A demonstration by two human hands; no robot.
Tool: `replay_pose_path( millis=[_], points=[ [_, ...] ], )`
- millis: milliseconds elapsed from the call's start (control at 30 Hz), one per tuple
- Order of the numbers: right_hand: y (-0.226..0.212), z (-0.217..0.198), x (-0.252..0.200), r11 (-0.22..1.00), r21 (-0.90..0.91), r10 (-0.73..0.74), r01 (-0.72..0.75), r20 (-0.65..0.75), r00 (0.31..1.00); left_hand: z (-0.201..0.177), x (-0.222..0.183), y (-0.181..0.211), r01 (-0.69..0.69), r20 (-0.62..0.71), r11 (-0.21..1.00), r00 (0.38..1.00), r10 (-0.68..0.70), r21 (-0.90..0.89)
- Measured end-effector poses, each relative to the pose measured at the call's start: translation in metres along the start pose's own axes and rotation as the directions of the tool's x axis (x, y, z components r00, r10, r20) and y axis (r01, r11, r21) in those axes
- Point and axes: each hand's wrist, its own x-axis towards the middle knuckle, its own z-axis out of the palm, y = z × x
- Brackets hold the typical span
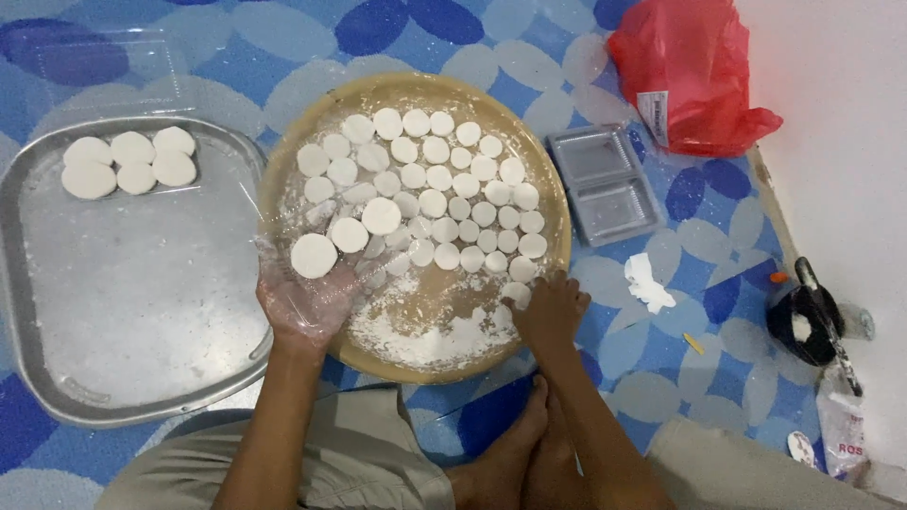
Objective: Flattening small white dough discs on a large tray and then packing them into a container.
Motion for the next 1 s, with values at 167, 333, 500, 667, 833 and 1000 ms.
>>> replay_pose_path(
  millis=[167, 333, 500, 667, 833, 1000],
  points=[
    [-0.003, 0.005, 0.000, 1.000, 0.031, -0.002, 0.002, 0.008, 1.000, -0.007, 0.000, 0.004, -0.023, -0.035, 0.999, 0.999, 0.022, -0.033],
    [0.005, 0.016, 0.017, 0.925, 0.379, -0.031, 0.016, 0.035, 0.999, 0.006, -0.001, 0.000, -0.051, -0.023, 0.997, 0.998, 0.050, -0.065],
    [-0.030, -0.043, 0.012, 0.436, 0.894, -0.028, 0.100, -0.098, 0.995, 0.004, 0.003, -0.004, -0.084, -0.224, 0.982, 0.974, 0.045, -0.169],
    [-0.100, -0.114, -0.014, 0.383, 0.893, -0.120, 0.236, -0.206, 0.971, -0.017, 0.001, -0.010, -0.017, -0.169, 0.994, 0.986, -0.001, -0.105],
    [-0.147, -0.127, -0.025, 0.472, 0.802, -0.488, 0.366, -0.107, 0.866, -0.056, 0.005, -0.005, 0.083, -0.164, 0.992, 0.982, -0.097, -0.092],
    [-0.176, -0.122, -0.025, 0.646, 0.665, -0.610, 0.375, 0.153, 0.778, -0.090, 0.012, -0.004, 0.062, -0.241, 0.995, 0.967, -0.077, -0.072]
  ],
)
